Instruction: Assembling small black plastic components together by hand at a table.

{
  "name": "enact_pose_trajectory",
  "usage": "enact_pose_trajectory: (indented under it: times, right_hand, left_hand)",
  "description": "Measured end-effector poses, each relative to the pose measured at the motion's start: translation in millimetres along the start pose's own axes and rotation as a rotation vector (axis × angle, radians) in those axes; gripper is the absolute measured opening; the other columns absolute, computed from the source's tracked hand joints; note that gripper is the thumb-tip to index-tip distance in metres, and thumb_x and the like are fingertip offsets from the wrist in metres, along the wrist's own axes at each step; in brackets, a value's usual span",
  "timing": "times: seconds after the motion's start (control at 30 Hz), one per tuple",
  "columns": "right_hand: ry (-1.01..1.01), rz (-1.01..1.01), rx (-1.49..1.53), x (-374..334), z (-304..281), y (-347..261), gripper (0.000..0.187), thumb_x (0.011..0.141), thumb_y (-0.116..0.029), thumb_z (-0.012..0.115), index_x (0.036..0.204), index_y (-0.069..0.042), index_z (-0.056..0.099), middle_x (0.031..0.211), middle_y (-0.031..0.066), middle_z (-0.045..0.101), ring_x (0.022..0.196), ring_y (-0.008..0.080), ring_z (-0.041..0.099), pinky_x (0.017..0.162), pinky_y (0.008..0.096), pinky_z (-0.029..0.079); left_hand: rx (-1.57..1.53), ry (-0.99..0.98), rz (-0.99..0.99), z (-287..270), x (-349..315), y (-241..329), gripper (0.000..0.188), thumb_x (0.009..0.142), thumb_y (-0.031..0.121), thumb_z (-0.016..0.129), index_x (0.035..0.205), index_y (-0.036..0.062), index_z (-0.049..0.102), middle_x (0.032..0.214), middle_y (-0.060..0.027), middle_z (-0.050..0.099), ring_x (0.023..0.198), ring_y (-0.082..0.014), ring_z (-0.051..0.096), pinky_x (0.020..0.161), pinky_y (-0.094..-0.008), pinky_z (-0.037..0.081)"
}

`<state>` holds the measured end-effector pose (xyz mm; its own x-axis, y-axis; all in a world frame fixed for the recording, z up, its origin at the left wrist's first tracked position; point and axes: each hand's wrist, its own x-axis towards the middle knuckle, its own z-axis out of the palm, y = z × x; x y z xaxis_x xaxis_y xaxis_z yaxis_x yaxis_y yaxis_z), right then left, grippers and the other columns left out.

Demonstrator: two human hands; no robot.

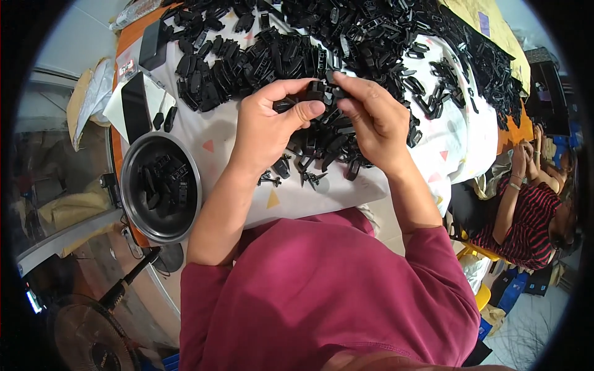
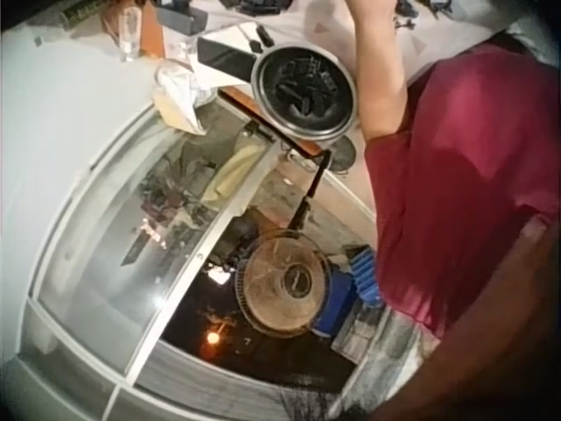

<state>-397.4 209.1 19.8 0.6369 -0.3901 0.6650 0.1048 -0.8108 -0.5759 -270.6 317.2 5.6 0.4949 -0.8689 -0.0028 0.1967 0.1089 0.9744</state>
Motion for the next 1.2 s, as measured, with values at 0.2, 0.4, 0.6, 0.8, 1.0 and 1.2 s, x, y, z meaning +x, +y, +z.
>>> enact_pose_trajectory:
  times: [0.2,0.4,0.6,0.8,1.0,1.2]
  right_hand:
    - [-0.088,0.011,-0.044,-1.2,-8.9,-5.0,0.028,0.068,0.011,0.062,0.095,0.001,0.062,0.087,0.012,0.061,0.074,0.0196,0.059,0.063,0.0253,0.047]
    - [-0.035,-0.016,-0.105,-7.1,-4.1,-1.0,0.033,0.068,0.007,0.062,0.1,-0.002,0.059,0.088,0.0122,0.061,0.072,0.0252,0.059,0.062,0.0291,0.047]
    - [0.132,-0.004,-0.339,-21.8,-0.7,3.2,0.043,0.065,0.001,0.067,0.106,-0.003,0.056,0.093,0.01,0.061,0.067,0.0231,0.054,0.057,0.0282,0.045]
    - [0.047,0.903,0.595,-30.8,-9.7,-0.4,0.02,0.081,-0.011,0.06,0.094,0.003,0.054,0.079,0.0067,0.06,0.064,0.011,0.057,0.058,0.0226,0.048]
    - [-0.223,0.189,-0.644,12.2,-4.5,103.5,0.024,0.074,-0.01,0.057,0.096,-0.016,0.063,0.08,0.006,0.057,0.078,0.0217,0.055,0.06,0.0279,0.048]
    - [-0.469,-0.123,-0.695,27.8,5.1,122.9,0.021,0.068,-0.013,0.06,0.089,-0.012,0.061,0.089,0.0057,0.055,0.09,0.0241,0.051,0.071,0.0326,0.047]
  left_hand:
    - [0.363,-0.039,0.231,-7.4,2.4,11.0,0.03,0.073,0.013,0.069,0.1,0.0004,0.06,0.078,-0.0025,0.061,0.064,-0.0069,0.055,0.058,-0.0187,0.045]
    - [-0.274,-0.185,-0.158,1.7,18.0,-5.7,0.028,0.075,0.005,0.064,0.102,-0.002,0.058,0.086,-0.0037,0.06,0.067,-0.0102,0.053,0.059,-0.0207,0.043]
    - [-0.35,-0.026,-0.117,37.5,15.3,-17.0,0.032,0.08,0.016,0.062,0.106,-0.0016,0.057,0.088,-0.0027,0.059,0.067,-0.0069,0.051,0.06,-0.0191,0.042]
    - [-0.585,-0.14,-0.229,28.8,20.6,-45.0,0.025,0.085,0.014,0.055,0.103,-0.0019,0.056,0.092,-0.0087,0.06,0.063,-0.0111,0.052,0.061,-0.021,0.043]
    - [-0.442,0.326,-0.238,9.0,71.9,-12.9,0.027,0.08,0.031,0.059,0.086,0.0055,0.055,0.073,-0.0036,0.058,0.057,-0.0127,0.053,0.048,-0.0229,0.042]
    - [0.865,0.269,0.234,0.6,92.4,-12.5,0.02,0.071,0.019,0.066,0.077,0.003,0.055,0.074,-0.0088,0.06,0.064,-0.0244,0.059,0.058,-0.0335,0.047]
